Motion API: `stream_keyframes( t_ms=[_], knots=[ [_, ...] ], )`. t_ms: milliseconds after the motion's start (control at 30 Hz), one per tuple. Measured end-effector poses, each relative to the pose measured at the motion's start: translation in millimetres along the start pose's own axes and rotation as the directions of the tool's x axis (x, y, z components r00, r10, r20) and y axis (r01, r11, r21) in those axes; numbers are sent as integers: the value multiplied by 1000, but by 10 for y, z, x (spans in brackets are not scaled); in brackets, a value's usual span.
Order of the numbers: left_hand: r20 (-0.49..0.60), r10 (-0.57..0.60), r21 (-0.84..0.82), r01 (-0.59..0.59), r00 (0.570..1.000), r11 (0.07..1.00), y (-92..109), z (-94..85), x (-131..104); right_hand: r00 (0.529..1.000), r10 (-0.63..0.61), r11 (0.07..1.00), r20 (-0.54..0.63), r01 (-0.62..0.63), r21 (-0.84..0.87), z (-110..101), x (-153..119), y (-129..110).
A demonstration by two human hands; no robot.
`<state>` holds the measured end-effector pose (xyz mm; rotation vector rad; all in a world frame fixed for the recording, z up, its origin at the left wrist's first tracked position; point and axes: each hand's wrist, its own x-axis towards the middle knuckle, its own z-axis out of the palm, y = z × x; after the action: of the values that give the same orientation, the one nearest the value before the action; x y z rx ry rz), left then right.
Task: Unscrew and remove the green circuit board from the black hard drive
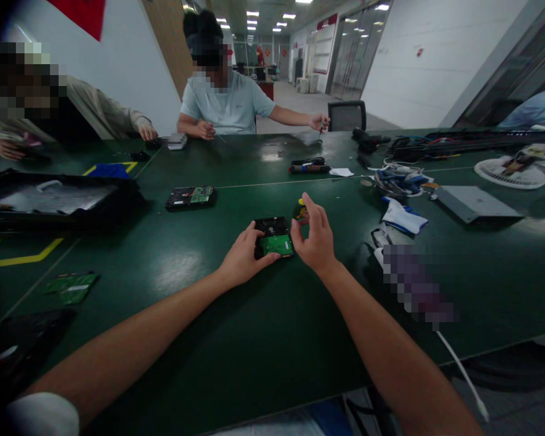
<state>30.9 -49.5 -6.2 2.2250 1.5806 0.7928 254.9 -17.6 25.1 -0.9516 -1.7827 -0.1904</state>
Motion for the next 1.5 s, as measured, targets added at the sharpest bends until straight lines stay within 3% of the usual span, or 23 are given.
stream_keyframes(
  t_ms=[1500],
  knots=[
    [8,-13,-25,14,1000,1000,6,-10,-4,1000,27,999,-10,-26,24,5,1,-11]
  ],
)
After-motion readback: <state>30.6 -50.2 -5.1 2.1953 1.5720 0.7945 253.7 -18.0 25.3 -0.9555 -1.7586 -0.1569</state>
